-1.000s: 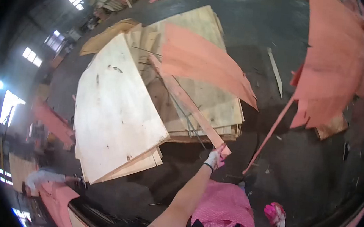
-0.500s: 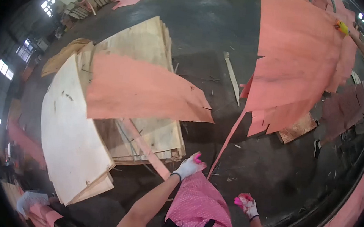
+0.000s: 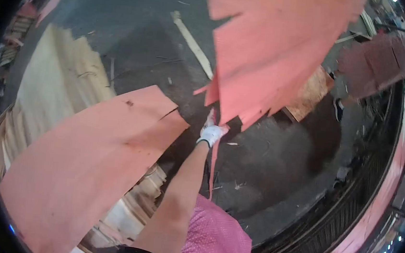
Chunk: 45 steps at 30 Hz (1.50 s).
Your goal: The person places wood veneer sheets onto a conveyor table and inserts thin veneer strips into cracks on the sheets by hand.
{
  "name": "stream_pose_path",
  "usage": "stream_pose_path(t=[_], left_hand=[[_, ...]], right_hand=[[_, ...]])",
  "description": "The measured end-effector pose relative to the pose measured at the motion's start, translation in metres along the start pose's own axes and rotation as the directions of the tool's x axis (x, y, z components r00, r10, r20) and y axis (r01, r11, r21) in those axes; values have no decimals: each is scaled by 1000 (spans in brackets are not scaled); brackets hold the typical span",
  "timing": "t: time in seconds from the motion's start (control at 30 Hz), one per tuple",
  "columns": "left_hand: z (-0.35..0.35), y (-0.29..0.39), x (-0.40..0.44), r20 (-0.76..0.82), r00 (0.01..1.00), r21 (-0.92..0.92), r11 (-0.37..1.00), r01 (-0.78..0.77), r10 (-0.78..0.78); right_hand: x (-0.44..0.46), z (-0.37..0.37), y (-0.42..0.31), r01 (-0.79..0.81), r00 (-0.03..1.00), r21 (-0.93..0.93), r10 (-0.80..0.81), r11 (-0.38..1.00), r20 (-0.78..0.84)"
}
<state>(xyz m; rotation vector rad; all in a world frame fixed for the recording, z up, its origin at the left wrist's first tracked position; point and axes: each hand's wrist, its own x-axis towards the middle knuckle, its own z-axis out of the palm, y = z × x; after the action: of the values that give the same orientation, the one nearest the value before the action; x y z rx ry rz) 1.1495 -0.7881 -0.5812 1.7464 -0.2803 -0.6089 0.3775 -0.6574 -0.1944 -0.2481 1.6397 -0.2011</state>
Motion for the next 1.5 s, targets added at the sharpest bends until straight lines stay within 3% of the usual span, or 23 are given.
stream_pose_path(t=[0.07, 0.23, 0.33, 0.37, 0.4, 0.47, 0.53, 0.57, 0.6, 0.67, 0.77, 0.87, 0.93, 0.97, 1.03, 1.1, 1.17, 1.23, 1.27, 1.33, 1.4, 1.47, 1.5], left_hand=[[4, 50, 1, 162, 943, 17, 957, 290, -289], [4, -79, -67, 18, 993, 241, 964, 110, -117], [-8, -79, -150, -119, 968, -146, 968, 204, -222], [-11, -74, -180, -130, 963, -220, 954, 204, -236], [-11, -50, -201, -67, 952, -187, 941, 281, -297], [-9, 30, -245, 90, 891, -78, 889, 452, -445], [10, 73, -289, 198, 948, -136, 951, 279, -250], [20, 96, -311, 248, 958, -180, 964, 195, -147], [30, 154, -316, 437, 896, 122, 983, -141, 74], [75, 195, -350, 335, 835, 230, 822, -521, 436], [122, 360, -388, 476, 740, -58, 857, -512, 475], [125, 491, -428, 829, 468, 420, 214, -882, 306], [177, 555, -510, 904, 271, 218, 190, -957, 329], [196, 595, -563, 861, 90, -141, 406, -903, 501], [224, 651, -651, 650, 12, -695, 601, -395, 760], [267, 656, -736, 800, -248, -582, 807, -101, 546], [289, 643, -829, 776, -553, -550, 754, -358, 304], [303, 615, -903, 635, -750, -691, 571, -444, 186], [306, 594, -930, 542, -815, -788, 461, -409, 204], [325, 551, -959, 446, -890, -740, 518, -429, -99], [338, 522, -981, 353, -911, -769, 490, -412, -212], [355, 504, -992, 258, -951, -797, 518, -310, -173], [361, 502, -997, 243, -928, -729, 578, -368, -284]], right_hand=[[-14, -17, 33, -15, 997, 90, 22, 996, -68], [-36, 46, 44, 40, 996, -119, -31, 992, 81], [-34, 86, 40, 140, 990, -276, -124, 951, 74], [-13, 79, 51, 1, 998, -276, -19, 961, -63], [-30, 109, 28, 258, 966, -245, -246, 935, 80], [-17, 104, 20, 211, 977, -312, -195, 926, 82], [-18, 100, 5, 119, 983, 201, -144, 972, 111], [-26, 107, -4, 124, 986, 250, -147, 960, 76], [-34, 115, -14, 133, 987, 300, -153, 945, 42], [-63, 116, -32, 330, 934, 143, -345, 933, 91], [-92, 55, -26, 591, 798, 60, -594, 804, 98], [-141, -24, -4, 566, 779, 310, -619, 764, 101], [-166, -95, 30, 777, 613, 104, -784, 621, 99], [-183, -126, 48, 765, 600, 312, -800, 564, -23], [-212, -180, 68, 686, 544, 652, -823, 324, -164], [-245, -234, 79, 899, 300, 425, -853, 103, -428], [-294, -279, 85, 975, 161, 219, -796, 37, -584], [-309, -304, 94, 908, 177, 391, -710, -149, -682], [-313, -318, 107, 848, 286, 509, -685, -145, -670], [-307, -341, 134, 621, 561, 778, -637, -98, -528], [-301, -344, 158, 697, 622, 701, -615, 152, -485], [-312, -339, 165, 867, 417, 29, -691, 498, -591], [-310, -340, 164, 844, 419, 4, -654, 537, -629]])
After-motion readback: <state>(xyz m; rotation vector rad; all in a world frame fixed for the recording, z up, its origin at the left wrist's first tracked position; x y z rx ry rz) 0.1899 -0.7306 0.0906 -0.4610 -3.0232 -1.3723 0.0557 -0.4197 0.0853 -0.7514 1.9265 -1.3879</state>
